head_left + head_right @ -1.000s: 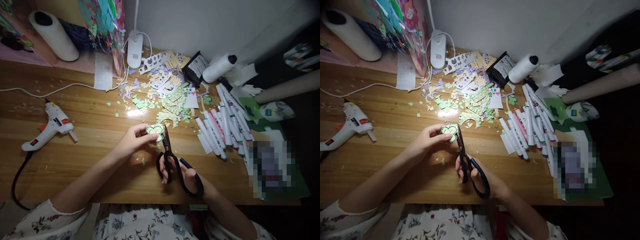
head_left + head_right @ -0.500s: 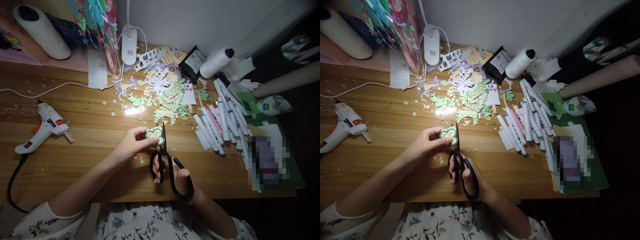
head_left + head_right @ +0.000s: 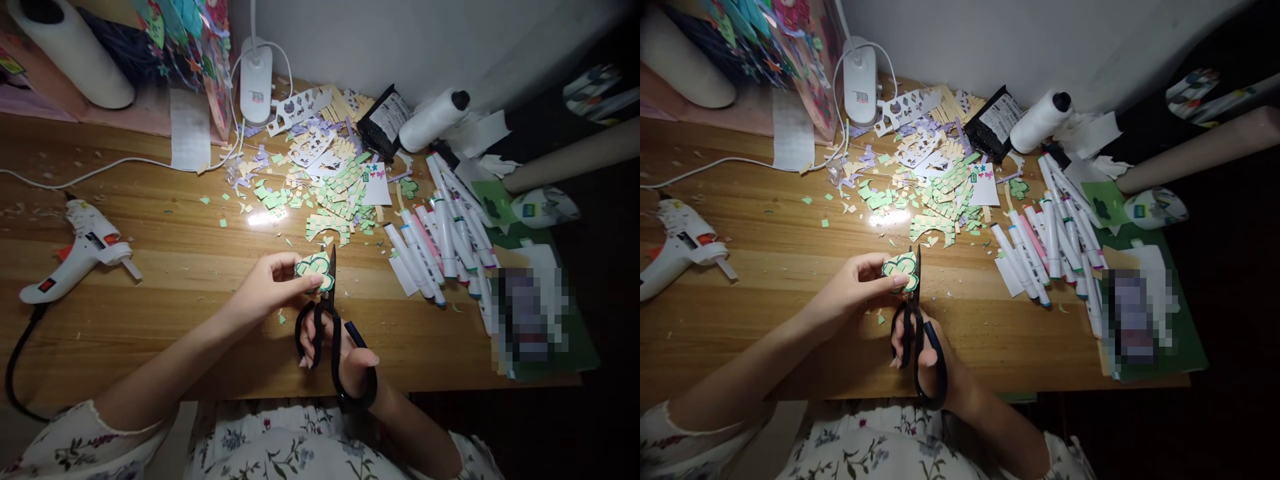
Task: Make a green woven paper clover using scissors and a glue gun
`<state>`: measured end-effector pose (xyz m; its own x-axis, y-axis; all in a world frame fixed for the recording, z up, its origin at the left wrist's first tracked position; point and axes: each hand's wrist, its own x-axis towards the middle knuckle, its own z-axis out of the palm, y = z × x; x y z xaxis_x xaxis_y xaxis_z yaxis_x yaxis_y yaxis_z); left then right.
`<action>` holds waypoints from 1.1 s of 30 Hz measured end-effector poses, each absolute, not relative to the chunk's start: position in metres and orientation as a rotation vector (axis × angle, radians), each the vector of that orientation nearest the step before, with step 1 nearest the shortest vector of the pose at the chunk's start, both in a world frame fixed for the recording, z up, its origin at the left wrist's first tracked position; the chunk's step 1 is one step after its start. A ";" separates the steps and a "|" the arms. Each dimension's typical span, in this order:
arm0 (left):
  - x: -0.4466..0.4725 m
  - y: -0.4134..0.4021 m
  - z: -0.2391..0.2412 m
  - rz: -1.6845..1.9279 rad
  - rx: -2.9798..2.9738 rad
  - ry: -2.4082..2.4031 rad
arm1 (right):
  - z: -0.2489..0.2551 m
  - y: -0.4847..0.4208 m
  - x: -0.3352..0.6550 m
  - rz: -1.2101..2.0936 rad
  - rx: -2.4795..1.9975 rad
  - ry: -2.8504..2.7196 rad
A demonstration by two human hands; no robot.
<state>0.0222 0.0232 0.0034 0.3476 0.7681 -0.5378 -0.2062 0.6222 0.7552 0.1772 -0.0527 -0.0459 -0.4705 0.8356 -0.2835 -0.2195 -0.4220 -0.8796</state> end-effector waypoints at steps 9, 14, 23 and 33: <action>0.021 0.022 0.001 0.670 0.640 1.015 | -0.035 -0.055 0.174 1.969 -0.992 -1.008; 0.022 0.021 0.003 0.635 0.676 1.074 | -0.035 -0.058 0.167 1.959 -1.022 -0.946; 0.022 0.022 0.003 0.660 0.718 1.043 | -0.040 -0.062 0.167 1.987 -1.045 -0.875; 0.005 0.031 0.008 0.562 0.809 1.015 | -0.043 -0.058 0.183 2.108 -1.033 -0.951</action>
<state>0.0052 0.0311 0.0082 0.4320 0.7389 -0.5172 -0.0457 0.5906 0.8056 0.1831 -0.0578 -0.0428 -0.5178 0.7546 -0.4030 -0.1971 -0.5636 -0.8022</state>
